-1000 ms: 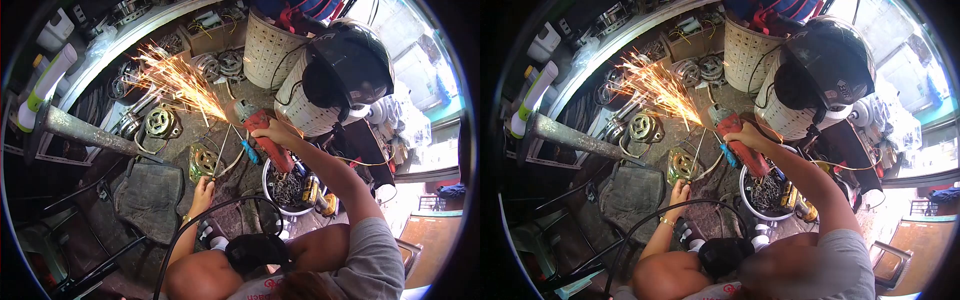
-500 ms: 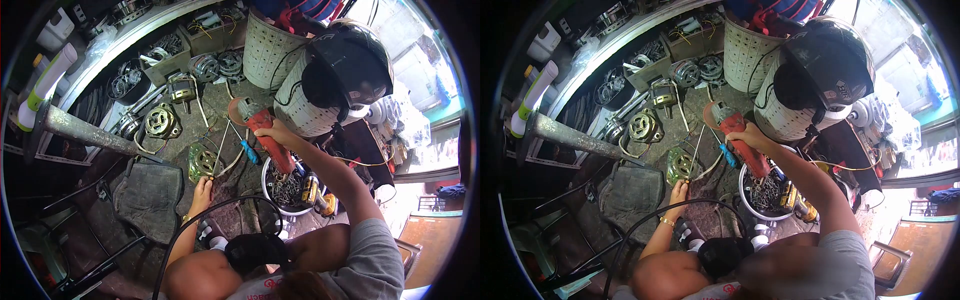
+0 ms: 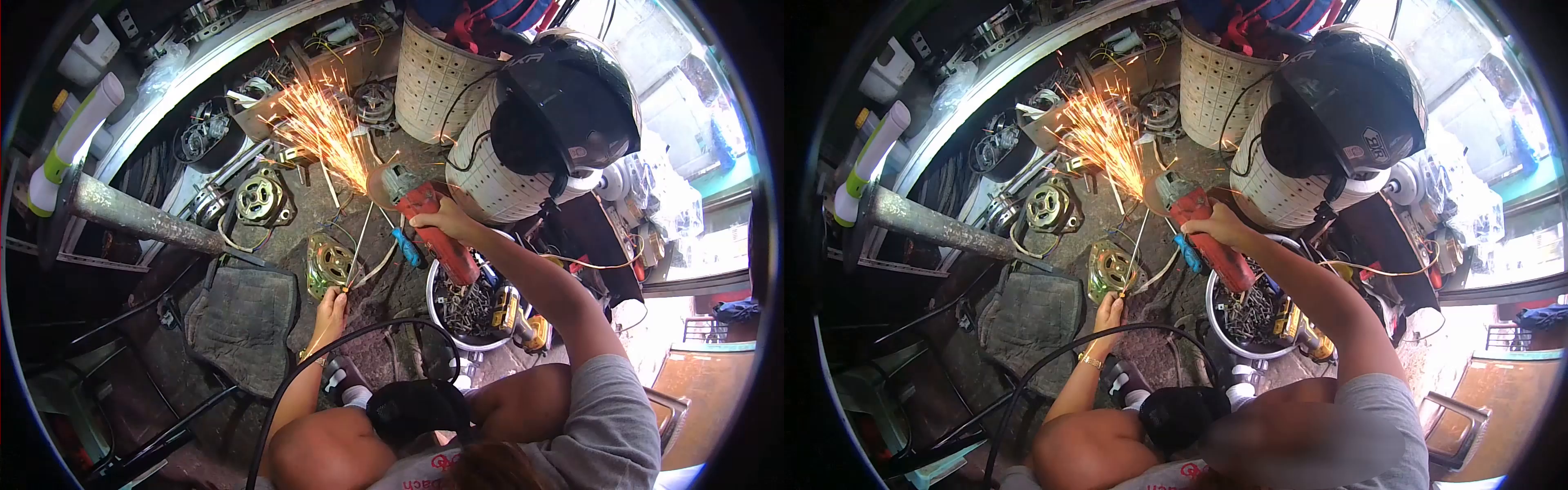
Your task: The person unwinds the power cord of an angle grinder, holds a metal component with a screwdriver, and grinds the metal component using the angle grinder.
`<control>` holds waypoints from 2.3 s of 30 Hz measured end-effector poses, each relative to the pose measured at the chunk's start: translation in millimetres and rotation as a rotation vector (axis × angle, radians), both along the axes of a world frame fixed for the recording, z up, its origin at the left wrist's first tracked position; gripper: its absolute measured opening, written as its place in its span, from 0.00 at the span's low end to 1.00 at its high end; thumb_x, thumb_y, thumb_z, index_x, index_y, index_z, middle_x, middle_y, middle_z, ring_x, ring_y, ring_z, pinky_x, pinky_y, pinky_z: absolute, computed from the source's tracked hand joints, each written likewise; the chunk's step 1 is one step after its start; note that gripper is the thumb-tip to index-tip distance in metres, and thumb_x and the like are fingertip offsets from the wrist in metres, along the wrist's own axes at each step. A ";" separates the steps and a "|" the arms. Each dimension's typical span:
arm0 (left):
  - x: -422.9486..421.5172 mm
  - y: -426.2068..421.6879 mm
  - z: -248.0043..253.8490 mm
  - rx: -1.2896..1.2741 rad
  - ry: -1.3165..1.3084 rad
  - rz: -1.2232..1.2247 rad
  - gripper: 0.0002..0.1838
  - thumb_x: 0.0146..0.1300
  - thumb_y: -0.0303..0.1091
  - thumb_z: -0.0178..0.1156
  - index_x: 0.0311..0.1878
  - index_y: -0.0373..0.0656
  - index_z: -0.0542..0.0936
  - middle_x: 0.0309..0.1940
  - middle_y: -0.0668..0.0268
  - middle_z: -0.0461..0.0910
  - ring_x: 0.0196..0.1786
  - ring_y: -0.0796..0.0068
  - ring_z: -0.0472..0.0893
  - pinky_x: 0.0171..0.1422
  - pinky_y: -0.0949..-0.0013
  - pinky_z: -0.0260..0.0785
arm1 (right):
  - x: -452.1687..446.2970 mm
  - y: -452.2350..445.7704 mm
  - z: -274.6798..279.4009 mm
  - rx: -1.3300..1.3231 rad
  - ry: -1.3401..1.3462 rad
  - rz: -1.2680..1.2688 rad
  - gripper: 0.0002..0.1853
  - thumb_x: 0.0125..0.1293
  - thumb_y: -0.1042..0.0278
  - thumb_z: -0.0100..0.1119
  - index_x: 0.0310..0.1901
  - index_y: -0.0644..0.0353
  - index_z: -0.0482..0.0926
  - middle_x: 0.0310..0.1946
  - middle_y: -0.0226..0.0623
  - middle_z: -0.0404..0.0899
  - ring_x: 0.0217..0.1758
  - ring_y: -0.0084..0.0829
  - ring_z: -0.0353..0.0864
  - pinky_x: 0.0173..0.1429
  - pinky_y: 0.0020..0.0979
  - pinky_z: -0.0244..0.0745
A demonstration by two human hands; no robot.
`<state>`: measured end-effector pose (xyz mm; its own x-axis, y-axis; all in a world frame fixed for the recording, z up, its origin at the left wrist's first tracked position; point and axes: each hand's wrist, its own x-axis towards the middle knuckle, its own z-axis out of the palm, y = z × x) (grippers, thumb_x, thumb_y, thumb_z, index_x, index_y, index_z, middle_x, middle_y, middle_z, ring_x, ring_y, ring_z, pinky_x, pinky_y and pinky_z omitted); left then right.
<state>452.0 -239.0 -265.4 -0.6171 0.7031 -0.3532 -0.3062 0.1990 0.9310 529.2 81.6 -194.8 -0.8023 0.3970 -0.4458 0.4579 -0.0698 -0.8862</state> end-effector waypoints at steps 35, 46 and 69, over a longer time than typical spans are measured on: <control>-3.3 -4.0 -1.2 -0.094 0.178 -0.006 0.11 0.69 0.37 0.49 0.40 0.39 0.71 0.21 0.72 0.69 0.22 0.84 0.66 0.25 0.77 0.58 | 3.7 -0.8 -9.8 0.044 0.005 -0.017 0.38 0.42 0.58 0.74 0.53 0.69 0.70 0.45 0.40 0.77 0.47 0.29 0.77 0.54 0.29 0.70; -4.2 -5.4 2.7 -0.156 0.350 -0.006 0.10 0.67 0.35 0.51 0.42 0.36 0.72 0.21 0.64 0.72 0.25 0.77 0.71 0.30 0.71 0.63 | -1.6 1.3 -12.3 0.059 0.010 0.004 0.40 0.41 0.56 0.75 0.54 0.69 0.69 0.46 0.42 0.77 0.47 0.31 0.77 0.55 0.30 0.70; -8.0 -6.9 7.9 -0.239 0.542 -0.005 0.13 0.66 0.34 0.54 0.47 0.35 0.71 0.36 0.49 0.80 0.40 0.50 0.80 0.41 0.61 0.69 | 6.4 -5.2 11.0 0.002 0.020 -0.021 0.35 0.44 0.63 0.73 0.53 0.67 0.69 0.41 0.40 0.78 0.40 0.29 0.79 0.46 0.30 0.75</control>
